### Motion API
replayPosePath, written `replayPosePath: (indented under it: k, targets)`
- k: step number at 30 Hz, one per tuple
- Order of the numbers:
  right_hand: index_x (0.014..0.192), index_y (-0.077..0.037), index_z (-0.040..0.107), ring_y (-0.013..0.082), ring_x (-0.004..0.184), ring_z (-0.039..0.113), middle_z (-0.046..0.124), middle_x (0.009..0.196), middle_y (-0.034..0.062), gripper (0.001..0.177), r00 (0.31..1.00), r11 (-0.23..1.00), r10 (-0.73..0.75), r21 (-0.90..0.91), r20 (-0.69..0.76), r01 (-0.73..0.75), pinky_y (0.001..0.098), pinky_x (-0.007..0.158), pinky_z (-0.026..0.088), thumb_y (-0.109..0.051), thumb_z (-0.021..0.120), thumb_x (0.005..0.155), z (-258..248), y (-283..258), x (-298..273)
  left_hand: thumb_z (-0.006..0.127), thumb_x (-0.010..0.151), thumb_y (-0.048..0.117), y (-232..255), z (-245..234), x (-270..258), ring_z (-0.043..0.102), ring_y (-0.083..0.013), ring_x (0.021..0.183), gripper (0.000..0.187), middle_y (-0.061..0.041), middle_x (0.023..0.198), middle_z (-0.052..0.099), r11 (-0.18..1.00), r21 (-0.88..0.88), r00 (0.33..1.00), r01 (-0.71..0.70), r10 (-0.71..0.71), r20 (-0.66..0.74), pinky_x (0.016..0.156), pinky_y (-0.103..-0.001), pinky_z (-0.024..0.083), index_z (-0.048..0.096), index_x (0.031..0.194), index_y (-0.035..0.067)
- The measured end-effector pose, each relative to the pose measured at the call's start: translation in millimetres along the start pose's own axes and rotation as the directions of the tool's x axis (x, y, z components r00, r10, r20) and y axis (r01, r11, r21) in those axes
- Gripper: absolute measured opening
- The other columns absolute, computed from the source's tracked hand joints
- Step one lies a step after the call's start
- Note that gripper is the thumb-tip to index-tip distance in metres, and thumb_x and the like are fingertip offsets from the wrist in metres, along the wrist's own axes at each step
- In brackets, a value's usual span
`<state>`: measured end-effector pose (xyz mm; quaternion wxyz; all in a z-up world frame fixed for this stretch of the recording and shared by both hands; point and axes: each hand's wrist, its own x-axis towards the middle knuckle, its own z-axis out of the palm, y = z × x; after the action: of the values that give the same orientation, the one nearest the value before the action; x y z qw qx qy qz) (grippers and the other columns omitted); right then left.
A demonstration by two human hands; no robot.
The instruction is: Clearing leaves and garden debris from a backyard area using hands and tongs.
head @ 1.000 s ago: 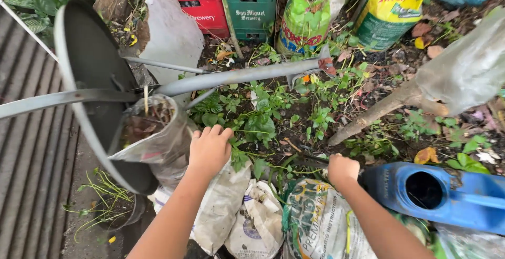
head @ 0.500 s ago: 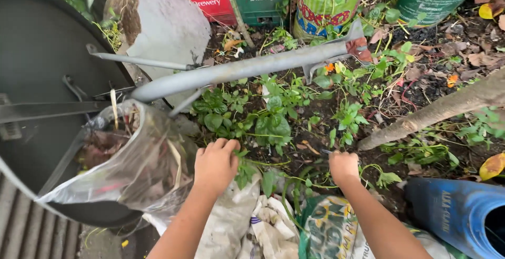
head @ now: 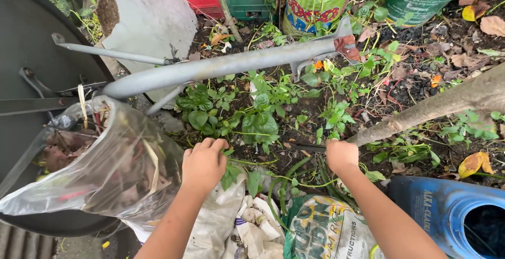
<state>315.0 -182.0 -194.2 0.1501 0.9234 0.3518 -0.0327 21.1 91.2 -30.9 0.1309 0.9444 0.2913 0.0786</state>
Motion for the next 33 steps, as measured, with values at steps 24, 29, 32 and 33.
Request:
replayPosePath:
  k: [24, 29, 32, 33]
  targets:
    - [0.096, -0.017, 0.073, 0.0222, 0.092, 0.074, 0.073, 0.098, 0.0028, 0.015, 0.999, 0.999, -0.034, 0.005, -0.030, 0.034, 0.0400, 0.078, 0.057, -0.013, 0.060, 0.090, 26, -32, 33, 0.063, 0.086, 0.022, -1, 3, -5, 0.065, -0.0248, 0.104, 0.022, -0.001, 0.105, 0.068, 0.999, -0.003, 0.999, 0.034, -0.034, 0.022, 0.092, -0.047, 0.045, 0.069, 0.107, 0.024]
    - [0.097, -0.017, 0.072, 0.0227, 0.088, 0.075, 0.073, 0.095, 0.0030, 0.013, 0.999, 0.999, -0.014, 0.036, -0.040, 0.015, 0.0406, 0.075, 0.057, -0.016, 0.060, 0.091, 0, -18, 9, 0.063, 0.087, 0.022, 3, -9, -4, 0.065, -0.0254, 0.104, 0.023, -0.002, 0.106, 0.067, 1.000, 0.003, 0.999, 0.029, -0.029, 0.027, 0.093, -0.047, 0.045, 0.069, 0.109, 0.025]
    - [0.098, -0.017, 0.071, 0.0238, 0.088, 0.075, 0.073, 0.096, 0.0039, 0.012, 1.000, 0.998, 0.012, 0.066, -0.023, -0.010, 0.0417, 0.075, 0.058, -0.022, 0.063, 0.091, -30, -2, -16, 0.063, 0.086, 0.022, 6, -20, -2, 0.065, -0.0255, 0.104, 0.024, -0.002, 0.107, 0.067, 1.000, -0.011, 1.000, 0.025, -0.025, 0.014, 0.093, -0.047, 0.045, 0.069, 0.110, 0.025]
    - [0.099, -0.017, 0.070, 0.0245, 0.090, 0.075, 0.074, 0.097, 0.0046, 0.013, 1.000, 0.995, 0.028, 0.092, -0.006, -0.027, 0.0423, 0.075, 0.058, -0.026, 0.064, 0.091, -41, 3, -27, 0.063, 0.086, 0.021, 7, -25, -3, 0.065, -0.0255, 0.104, 0.025, -0.002, 0.107, 0.067, 1.000, -0.016, 1.000, 0.025, -0.025, 0.011, 0.093, -0.047, 0.045, 0.069, 0.110, 0.025]
